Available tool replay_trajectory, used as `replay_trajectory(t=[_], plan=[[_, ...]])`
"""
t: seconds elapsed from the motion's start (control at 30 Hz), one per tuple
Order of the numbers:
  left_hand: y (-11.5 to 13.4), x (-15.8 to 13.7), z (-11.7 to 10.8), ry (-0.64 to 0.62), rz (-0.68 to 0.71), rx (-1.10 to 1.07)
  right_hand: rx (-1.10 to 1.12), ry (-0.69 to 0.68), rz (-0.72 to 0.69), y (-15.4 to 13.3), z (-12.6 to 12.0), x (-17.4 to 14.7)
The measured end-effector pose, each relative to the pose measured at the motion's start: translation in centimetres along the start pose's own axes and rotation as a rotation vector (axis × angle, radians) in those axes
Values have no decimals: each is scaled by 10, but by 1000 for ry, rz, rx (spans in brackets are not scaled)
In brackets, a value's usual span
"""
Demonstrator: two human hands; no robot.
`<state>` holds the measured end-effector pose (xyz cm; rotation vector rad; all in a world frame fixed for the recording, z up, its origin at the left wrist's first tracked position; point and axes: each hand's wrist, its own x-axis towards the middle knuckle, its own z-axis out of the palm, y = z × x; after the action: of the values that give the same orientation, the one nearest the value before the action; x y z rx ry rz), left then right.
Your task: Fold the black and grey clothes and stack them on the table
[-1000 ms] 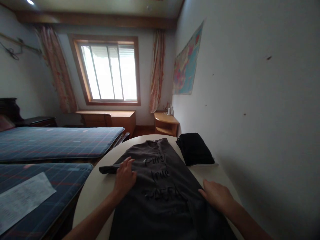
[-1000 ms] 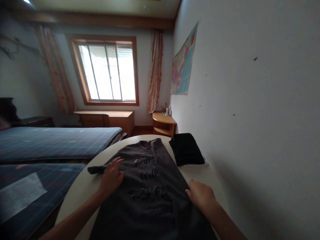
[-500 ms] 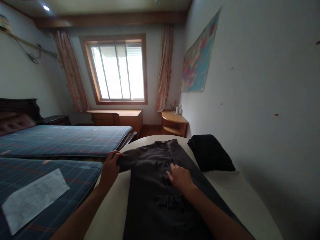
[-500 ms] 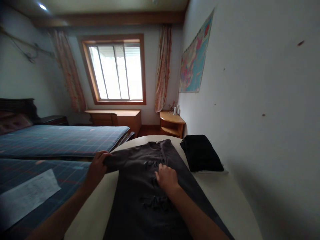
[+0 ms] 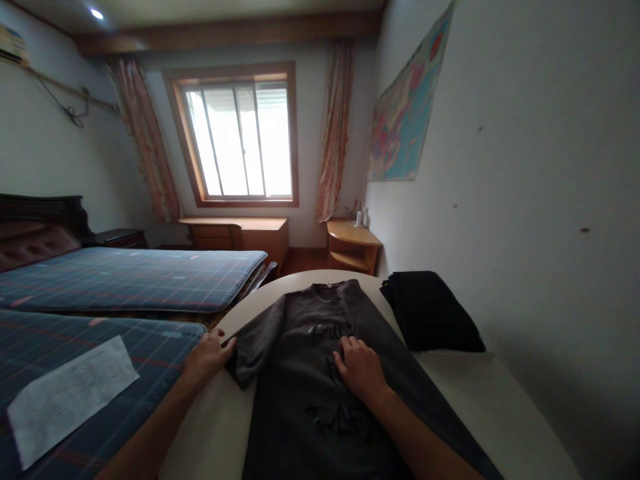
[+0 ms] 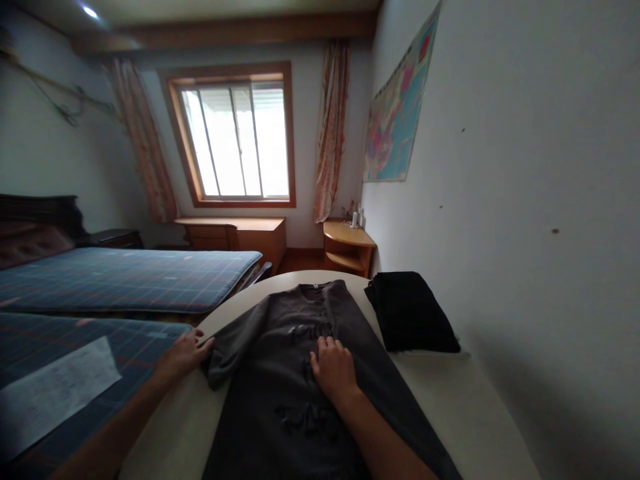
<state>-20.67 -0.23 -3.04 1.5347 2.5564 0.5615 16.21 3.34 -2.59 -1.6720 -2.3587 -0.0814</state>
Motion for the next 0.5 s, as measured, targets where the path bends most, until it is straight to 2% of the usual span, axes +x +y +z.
replay_trajectory(t=[0.17,0.27,0.37,0.5], plan=[[3,4,-10,-163,-20,169,22,4,4,-2,0,-2],[9,19,-25,-70,-41,159,57,15,-25,-4,-1,-4],[20,46,-50,66,-88,103,117,18,-70,-6,0,-5],[47,73,-78,194,-84,-33,218,4,-115,-6,6,-7]])
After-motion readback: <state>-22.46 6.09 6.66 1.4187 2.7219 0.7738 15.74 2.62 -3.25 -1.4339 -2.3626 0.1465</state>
